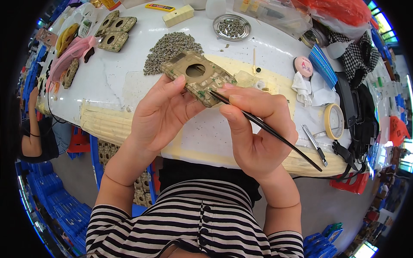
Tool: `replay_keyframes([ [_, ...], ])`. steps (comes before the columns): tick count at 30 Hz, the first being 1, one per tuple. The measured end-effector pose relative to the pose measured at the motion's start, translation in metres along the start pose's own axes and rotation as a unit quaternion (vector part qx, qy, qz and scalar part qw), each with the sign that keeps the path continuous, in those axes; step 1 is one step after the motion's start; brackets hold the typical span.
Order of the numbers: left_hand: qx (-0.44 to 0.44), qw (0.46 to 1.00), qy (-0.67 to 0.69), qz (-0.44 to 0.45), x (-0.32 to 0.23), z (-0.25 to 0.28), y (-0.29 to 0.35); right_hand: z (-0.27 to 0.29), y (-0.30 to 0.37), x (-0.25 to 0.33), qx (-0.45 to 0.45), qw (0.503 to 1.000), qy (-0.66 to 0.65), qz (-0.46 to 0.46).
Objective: The person assembles toy tanks by using tweezers to pick up small components from a pile and place them onto the camo-patterned tank hulls. They handle the hulls one at a time, positioning several small pieces into recesses on each hull before placing the completed sections into a blue crate.
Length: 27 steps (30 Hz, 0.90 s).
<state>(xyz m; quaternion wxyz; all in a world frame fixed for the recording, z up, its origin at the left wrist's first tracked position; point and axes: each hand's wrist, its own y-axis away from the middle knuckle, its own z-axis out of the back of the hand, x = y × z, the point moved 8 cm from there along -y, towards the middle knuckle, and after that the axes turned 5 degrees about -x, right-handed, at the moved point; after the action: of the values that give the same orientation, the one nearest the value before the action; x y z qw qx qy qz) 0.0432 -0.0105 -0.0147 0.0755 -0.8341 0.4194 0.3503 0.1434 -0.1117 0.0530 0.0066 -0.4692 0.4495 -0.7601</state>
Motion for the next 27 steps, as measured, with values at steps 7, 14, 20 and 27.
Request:
replay_keyframes([
  [7, -0.002, 1.0, 0.005, -0.003, -0.0008, -0.0003, 0.0007, -0.0005, -0.0005, -0.0001, -0.003, 1.0, 0.004, 0.0],
  [14, 0.002, 1.0, 0.004, -0.004, -0.0007, -0.0007, 0.0006, -0.0009, 0.0, -0.0003, -0.003, 1.0, 0.001, 0.002],
  [20, -0.008, 1.0, 0.004, -0.002, 0.0002, 0.0008, 0.0002, -0.0004, -0.0004, -0.0004, -0.004, 1.0, 0.006, 0.002],
  [27, -0.008, 1.0, 0.004, -0.002, -0.0002, 0.0002, 0.0005, -0.0006, -0.0004, -0.0002, -0.001, 1.0, 0.013, 0.006],
])
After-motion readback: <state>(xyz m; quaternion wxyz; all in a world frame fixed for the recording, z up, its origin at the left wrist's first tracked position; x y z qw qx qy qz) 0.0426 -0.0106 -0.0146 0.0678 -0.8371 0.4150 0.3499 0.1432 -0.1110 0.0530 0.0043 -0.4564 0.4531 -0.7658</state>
